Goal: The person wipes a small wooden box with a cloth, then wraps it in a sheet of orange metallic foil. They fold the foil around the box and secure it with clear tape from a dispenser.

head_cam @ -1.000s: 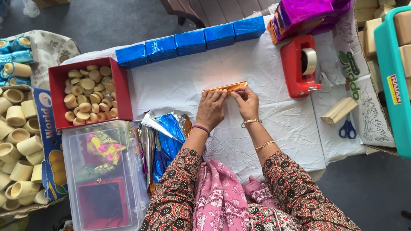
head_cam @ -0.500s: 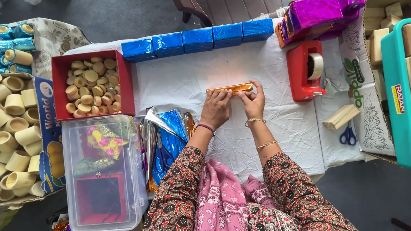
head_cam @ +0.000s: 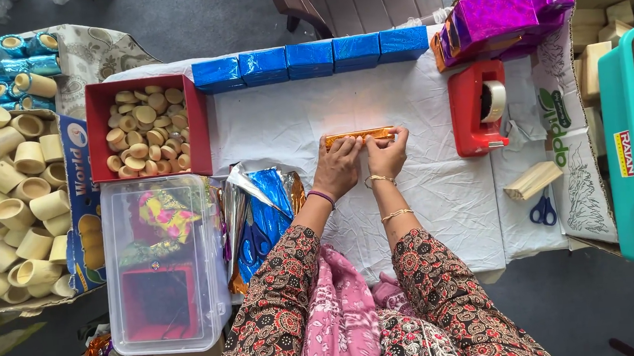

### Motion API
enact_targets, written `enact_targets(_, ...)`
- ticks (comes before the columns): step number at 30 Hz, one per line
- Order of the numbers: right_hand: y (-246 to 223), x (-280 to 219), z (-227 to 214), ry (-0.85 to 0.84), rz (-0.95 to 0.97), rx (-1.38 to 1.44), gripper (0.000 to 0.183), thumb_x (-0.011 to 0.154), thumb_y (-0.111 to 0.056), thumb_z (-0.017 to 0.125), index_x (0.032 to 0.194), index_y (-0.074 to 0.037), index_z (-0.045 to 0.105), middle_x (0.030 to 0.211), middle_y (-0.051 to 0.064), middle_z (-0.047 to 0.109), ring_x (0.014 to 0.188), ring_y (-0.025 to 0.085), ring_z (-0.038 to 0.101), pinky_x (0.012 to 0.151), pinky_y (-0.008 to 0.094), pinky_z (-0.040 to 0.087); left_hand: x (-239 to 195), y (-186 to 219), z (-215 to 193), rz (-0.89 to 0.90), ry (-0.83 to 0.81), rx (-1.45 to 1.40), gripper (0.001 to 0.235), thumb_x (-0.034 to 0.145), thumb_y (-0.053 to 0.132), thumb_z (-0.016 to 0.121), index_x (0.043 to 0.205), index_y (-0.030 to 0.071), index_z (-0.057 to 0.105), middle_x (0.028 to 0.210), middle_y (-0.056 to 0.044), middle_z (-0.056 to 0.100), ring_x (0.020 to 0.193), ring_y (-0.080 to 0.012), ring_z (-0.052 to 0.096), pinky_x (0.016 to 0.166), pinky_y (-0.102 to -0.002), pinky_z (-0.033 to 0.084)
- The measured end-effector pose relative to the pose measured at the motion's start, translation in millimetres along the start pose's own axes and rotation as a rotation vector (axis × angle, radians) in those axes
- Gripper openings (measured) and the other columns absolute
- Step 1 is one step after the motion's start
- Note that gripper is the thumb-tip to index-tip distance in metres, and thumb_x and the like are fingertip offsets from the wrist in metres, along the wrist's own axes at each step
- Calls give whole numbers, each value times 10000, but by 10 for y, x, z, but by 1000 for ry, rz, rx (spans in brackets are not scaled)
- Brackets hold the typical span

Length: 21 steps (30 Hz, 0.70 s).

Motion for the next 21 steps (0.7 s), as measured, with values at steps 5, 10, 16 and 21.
enact_targets(5, -73, 68, -20, -37, -45, -74, 503, 758, -128, 877, 1050, -135, 467, 646, -13, 682, 594, 117, 667, 635, 300, 519, 5, 2, -16, 2, -13, 19, 514, 854, 158, 621, 1364, 88, 627, 1345, -58, 634, 1291, -213, 559, 1211, -633, 219)
enact_targets(10, 60, 146, -7, -64, -56, 10, 535, 730, -130, 896, 1019, -129, 446, 634, -22, 675, 574, 97, 646, 624, 285, 517, 9, -5, -39, 8, -17, 25, 493, 875, 157, 615, 1363, 90, 626, 1344, -57, 632, 1290, -217, 556, 1202, -641, 219)
enact_targets(16, 166, 138, -74, -17, 38, -45, 647, 676, -166, 992, 977, -120, 421, 611, -14, 461, 560, 111, 436, 568, 285, 414, -11, -16, -4, 12, -29, 10, 511, 874, 151, 610, 1381, 87, 609, 1355, -62, 624, 1305, -224, 549, 1206, -629, 221)
enact_targets(21, 1268, 327, 438, 13, 91, 638, 535, 816, -220, 922, 1005, -123, 431, 924, -43, 638, 836, 83, 607, 770, 254, 521, 11, 10, -58, 15, -52, 33, 548, 854, 148, 606, 1398, 76, 593, 1366, -74, 613, 1318, -225, 534, 1209, -621, 211)
Point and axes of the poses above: each hand's wrist, its own x-axis towards the middle knuckle, its own z-axis out of the palm, y = z × x, the point moved 4 cm from there along x, towards the middle knuckle
